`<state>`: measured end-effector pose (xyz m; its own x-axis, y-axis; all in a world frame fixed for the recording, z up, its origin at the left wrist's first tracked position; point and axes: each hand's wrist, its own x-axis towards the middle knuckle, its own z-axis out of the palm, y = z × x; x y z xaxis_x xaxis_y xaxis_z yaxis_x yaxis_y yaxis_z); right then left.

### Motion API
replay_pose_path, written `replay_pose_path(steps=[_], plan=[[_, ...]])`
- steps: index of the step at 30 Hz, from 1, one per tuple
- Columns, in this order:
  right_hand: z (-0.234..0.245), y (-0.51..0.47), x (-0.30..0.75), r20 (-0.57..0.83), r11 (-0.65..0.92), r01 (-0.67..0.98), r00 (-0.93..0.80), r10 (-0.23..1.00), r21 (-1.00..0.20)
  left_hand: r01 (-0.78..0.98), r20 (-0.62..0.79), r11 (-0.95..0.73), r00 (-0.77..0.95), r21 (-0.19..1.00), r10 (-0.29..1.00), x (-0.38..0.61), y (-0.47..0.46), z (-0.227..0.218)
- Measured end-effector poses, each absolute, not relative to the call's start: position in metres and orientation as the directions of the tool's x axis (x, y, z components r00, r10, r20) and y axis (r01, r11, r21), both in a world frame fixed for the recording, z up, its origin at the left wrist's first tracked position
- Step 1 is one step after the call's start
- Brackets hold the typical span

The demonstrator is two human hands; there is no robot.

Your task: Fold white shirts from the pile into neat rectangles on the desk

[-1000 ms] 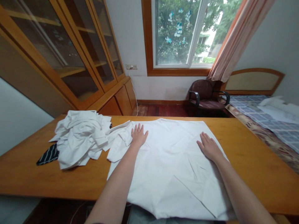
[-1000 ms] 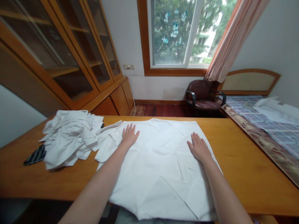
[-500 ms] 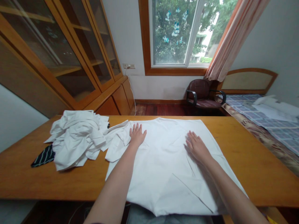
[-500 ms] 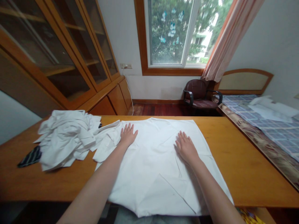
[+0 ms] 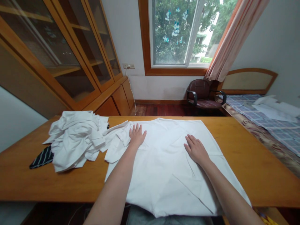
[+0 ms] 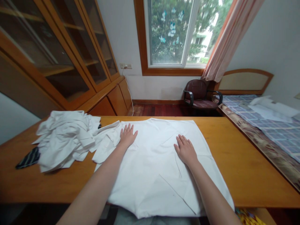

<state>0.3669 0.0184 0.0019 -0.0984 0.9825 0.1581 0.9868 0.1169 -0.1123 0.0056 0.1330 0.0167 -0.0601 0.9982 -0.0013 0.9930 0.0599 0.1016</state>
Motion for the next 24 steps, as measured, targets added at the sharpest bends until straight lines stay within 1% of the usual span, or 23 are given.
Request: replay_pose_path(steps=[5,9,12,15,16,18,20,24], plan=[[0.002,0.025,0.371,0.178,0.106,0.99,-0.089,0.98,-0.09,0.991,0.019,0.052,-0.055,0.121,0.998,0.004,0.135,0.018],[0.002,0.029,0.372,0.176,0.097,0.991,-0.08,0.981,-0.09,0.99,0.015,-0.021,0.019,0.136,1.0,0.009,0.136,0.024],[0.001,0.031,0.373,0.179,0.097,0.991,-0.079,0.981,-0.093,0.976,0.051,-0.143,0.137,0.162,0.989,0.022,0.119,0.031],[0.002,0.034,0.374,0.19,0.094,0.989,-0.072,0.979,-0.11,0.929,0.161,-0.336,0.312,0.157,0.937,0.042,0.082,0.036],[0.003,0.035,0.374,0.195,0.096,0.988,-0.071,0.978,-0.12,0.902,0.167,-0.403,0.377,0.158,0.911,0.047,0.067,0.036],[0.004,0.037,0.375,0.205,0.104,0.984,-0.073,0.976,-0.146,0.859,0.14,-0.483,0.464,0.17,0.874,0.052,0.037,0.034],[0.006,0.037,0.378,0.213,0.117,0.977,-0.078,0.974,-0.179,0.855,0.118,-0.491,0.477,0.166,0.871,0.047,0.015,0.029],[0.005,0.026,0.396,0.231,0.15,0.965,-0.099,0.968,-0.215,0.895,0.108,-0.428,0.417,0.126,0.903,0.018,-0.005,0.017]])
